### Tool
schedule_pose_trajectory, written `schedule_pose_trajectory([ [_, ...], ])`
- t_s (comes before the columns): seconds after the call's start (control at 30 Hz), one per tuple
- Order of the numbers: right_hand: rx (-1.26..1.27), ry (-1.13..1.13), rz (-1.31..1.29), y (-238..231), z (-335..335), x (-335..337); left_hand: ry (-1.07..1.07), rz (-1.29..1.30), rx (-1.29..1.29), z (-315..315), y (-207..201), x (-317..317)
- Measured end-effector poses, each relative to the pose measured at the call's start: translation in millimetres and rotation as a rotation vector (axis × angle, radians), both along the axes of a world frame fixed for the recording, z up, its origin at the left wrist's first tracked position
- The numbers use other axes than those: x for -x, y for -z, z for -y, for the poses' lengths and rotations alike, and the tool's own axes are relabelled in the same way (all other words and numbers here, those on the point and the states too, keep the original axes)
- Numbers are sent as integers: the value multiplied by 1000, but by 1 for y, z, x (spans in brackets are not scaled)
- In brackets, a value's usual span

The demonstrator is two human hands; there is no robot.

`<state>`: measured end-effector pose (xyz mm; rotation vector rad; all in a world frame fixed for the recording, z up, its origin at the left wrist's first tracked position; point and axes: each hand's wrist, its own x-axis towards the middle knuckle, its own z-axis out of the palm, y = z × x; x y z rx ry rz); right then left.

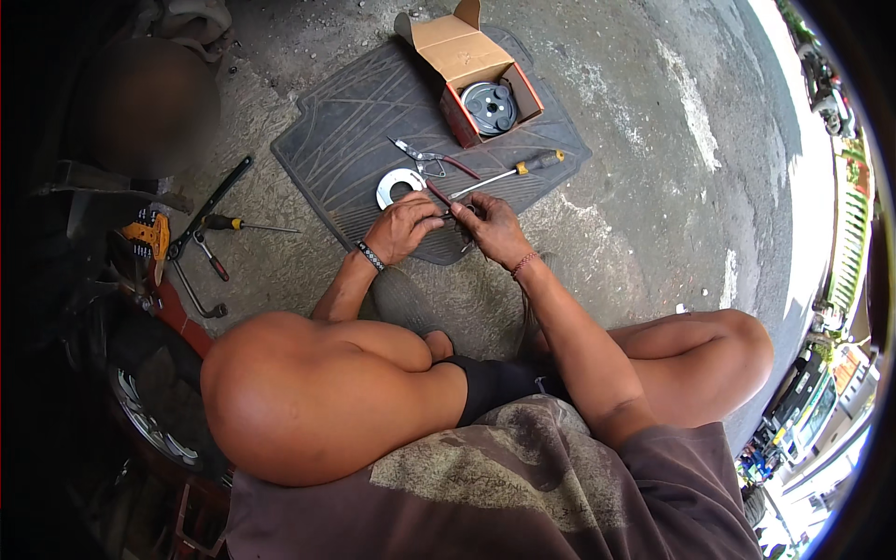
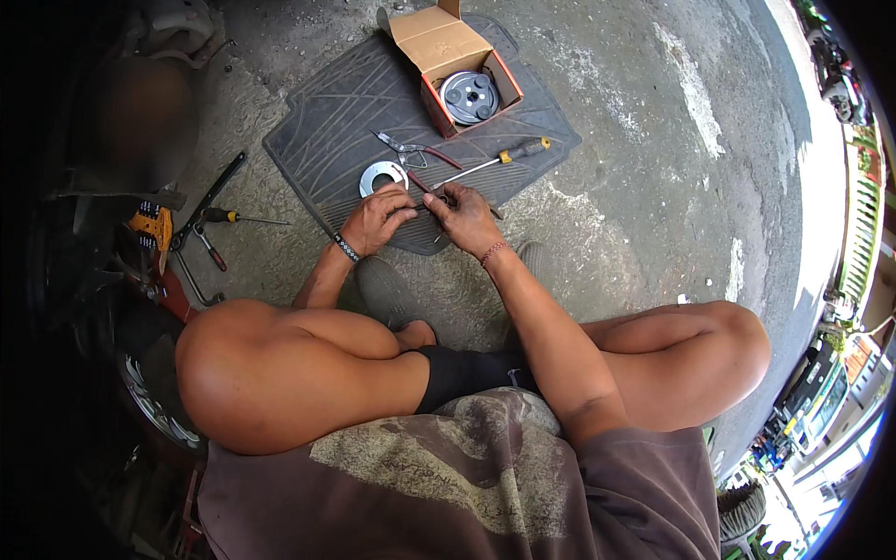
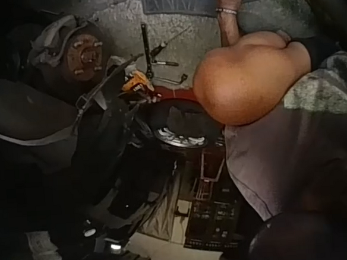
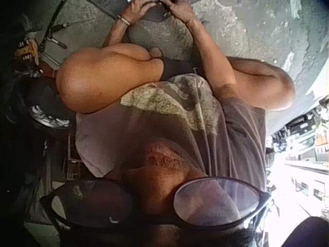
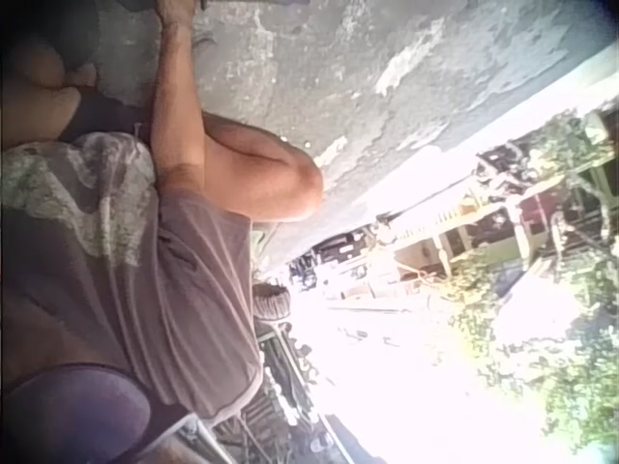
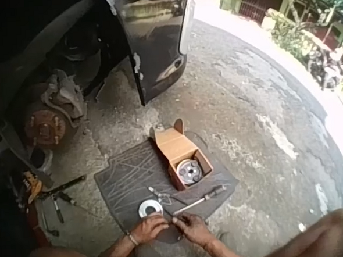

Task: Repairing or assembling a car compressor clutch part.

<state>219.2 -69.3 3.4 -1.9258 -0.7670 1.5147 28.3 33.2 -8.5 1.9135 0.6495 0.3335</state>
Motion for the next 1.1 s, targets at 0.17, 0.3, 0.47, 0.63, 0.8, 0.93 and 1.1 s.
schedule_pose_trajectory([
  [0.17,8,-61,163,-5,-2,6,148,-87,20,-8,2,4],
  [0.3,-30,-118,282,-9,-4,10,151,-101,10,-5,6,2],
  [0.47,73,127,194,54,17,-12,159,-51,-59,6,14,-20],
  [0.63,60,104,289,7,1,22,152,-112,-10,-9,19,2],
  [0.8,181,288,-66,7,3,20,202,-125,-26,-8,24,1],
  [0.93,162,386,-269,12,5,18,192,-14,-76,-9,24,0],
  [1.1,121,337,-358,12,8,19,44,38,56,-4,13,-2],
])
